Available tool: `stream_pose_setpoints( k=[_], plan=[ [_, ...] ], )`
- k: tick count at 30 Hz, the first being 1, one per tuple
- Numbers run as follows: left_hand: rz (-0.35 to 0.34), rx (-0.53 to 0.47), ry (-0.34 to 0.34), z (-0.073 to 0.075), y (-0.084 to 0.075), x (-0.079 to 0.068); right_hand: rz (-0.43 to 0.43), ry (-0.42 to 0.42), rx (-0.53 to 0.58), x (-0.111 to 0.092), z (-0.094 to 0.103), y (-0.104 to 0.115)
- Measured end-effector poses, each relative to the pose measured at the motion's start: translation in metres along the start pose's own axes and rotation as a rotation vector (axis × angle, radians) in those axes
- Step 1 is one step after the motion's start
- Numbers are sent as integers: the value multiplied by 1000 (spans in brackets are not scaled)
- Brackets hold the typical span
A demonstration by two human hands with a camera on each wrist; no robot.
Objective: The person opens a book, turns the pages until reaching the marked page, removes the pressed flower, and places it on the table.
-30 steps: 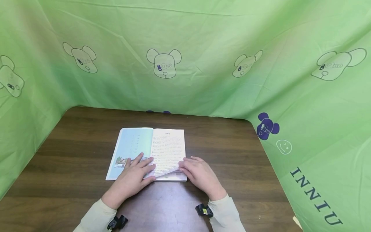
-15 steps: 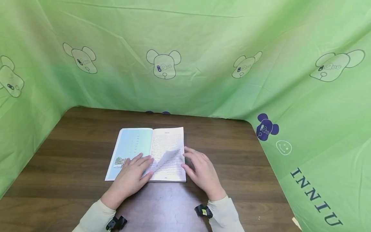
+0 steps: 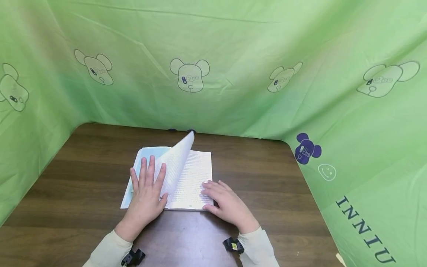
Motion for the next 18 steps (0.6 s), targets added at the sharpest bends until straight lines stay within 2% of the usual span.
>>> stream_pose_setpoints(
  k=[5, 9, 13, 18],
  plan=[
    [9, 38, 157, -14, 0, -5, -38, 47, -2, -4, -6, -4],
    [59, 19, 266, -25, 1, -10, -60, 70, -4, -6, -10, -6],
    [113, -7, 335, -33, 5, -17, -71, 84, 9, -6, -11, -7],
    [198, 5, 398, -39, 11, -25, -84, 103, 21, -6, -10, -7]
  ],
)
Point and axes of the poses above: each hand's wrist, its own x-axis towards the middle knuckle, its own z-axis out of the back of the hand, y = z × x, the point moved 10 cm from there along x, towards the middle knuckle, and after that the axes turned 13 degrees about -y, right-handed, at the moved point
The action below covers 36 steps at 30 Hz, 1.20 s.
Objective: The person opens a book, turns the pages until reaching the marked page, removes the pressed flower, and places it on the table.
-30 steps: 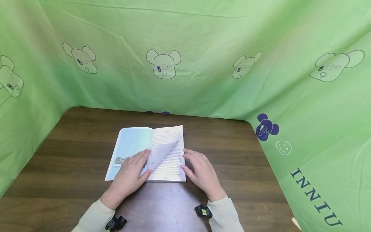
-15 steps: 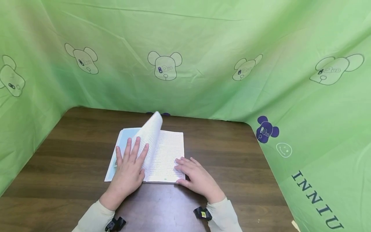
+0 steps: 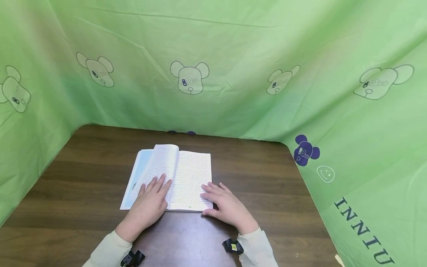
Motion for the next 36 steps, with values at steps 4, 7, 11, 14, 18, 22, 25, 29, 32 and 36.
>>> stream_pose_setpoints(
  k=[4, 7, 11, 14, 18, 22, 25, 29, 32, 36],
  plan=[
    [66, 6, 31, 0, 4, -2, -3, 9, -1, -1, 1, 0],
    [90, 15, 49, 1, 6, -4, -1, 15, 5, -2, 2, 1],
    [97, 9, 49, 1, 6, -4, 2, 21, 11, -3, 2, 2],
    [66, -19, 27, 3, 2, -3, 8, 13, 13, -3, 4, 3],
    [-26, -42, 4, 3, -6, -1, 32, -4, 6, -2, 7, 5],
    [-74, -26, 11, 1, -10, -2, 63, -17, -9, -1, 11, 7],
    [-64, -20, 28, -1, -9, -3, 69, -19, -8, -1, 11, 7],
    [-51, -33, 49, -3, -9, -5, 63, -25, -2, -2, 11, 7],
    [-46, -42, 76, -5, -9, -6, 69, -55, -10, -2, 13, 8],
    [-55, -54, 85, -3, -11, -4, 83, -113, -28, 1, 18, 9]
  ],
)
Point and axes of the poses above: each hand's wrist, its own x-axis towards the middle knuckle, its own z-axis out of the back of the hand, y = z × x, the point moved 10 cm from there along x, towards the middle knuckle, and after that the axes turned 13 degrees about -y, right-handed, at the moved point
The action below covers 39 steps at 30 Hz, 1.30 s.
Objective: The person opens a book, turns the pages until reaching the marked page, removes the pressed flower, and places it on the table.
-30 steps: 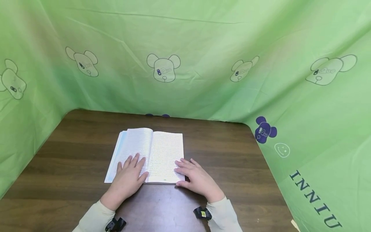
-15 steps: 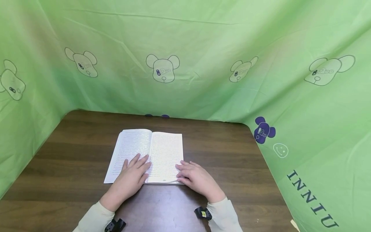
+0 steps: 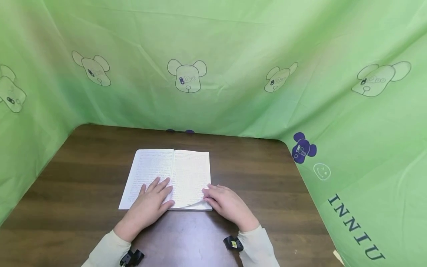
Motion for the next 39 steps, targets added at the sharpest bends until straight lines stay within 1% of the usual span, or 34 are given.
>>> stream_pose_setpoints(
  k=[5, 10, 18, 21, 24, 28, 34, 36, 39],
  plan=[
    [-14, -18, 8, 2, -1, 1, 31, -55, 9, 6, 3, 2],
    [-10, -3, 24, 1, -2, -1, 52, -105, 40, 10, 7, 4],
    [0, 15, 3, 2, -4, 1, 125, -244, 11, 9, 24, 9],
    [-1, 20, -9, 2, -4, 3, 143, -276, -2, 9, 27, 9],
    [0, 24, -17, 2, -5, 5, 149, -287, -7, 10, 28, 8],
    [8, 19, -14, 1, -4, 5, 130, -303, -26, 9, 31, 4],
    [9, 9, -16, 0, -2, 4, 25, -334, -85, 8, 36, -8],
    [11, 6, -19, 1, -1, 4, -10, -334, -90, 8, 36, -12],
    [11, 6, -27, 2, 1, 5, -37, -324, -83, 9, 34, -15]
  ],
)
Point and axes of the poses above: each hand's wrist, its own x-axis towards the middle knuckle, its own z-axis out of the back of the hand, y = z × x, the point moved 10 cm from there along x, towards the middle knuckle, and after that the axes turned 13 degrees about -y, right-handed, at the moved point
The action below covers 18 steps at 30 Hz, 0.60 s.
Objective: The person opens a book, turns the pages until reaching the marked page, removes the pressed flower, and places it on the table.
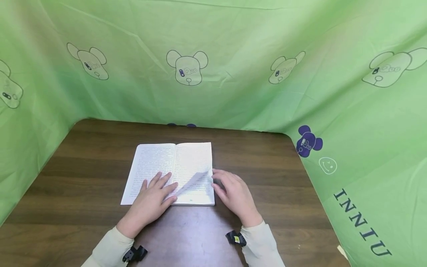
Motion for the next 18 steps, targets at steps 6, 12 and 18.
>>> stream_pose_setpoints(
  k=[6, 12, 18],
  plan=[
    [5, -16, -109, 14, 2, 6, -14, 70, 3, -1, -7, -1],
    [3, -60, -225, 27, 6, 10, -15, 136, 5, -3, -14, 0],
    [-35, -3, -351, 38, 5, 8, -9, 225, 61, -9, -23, 3]
  ],
)
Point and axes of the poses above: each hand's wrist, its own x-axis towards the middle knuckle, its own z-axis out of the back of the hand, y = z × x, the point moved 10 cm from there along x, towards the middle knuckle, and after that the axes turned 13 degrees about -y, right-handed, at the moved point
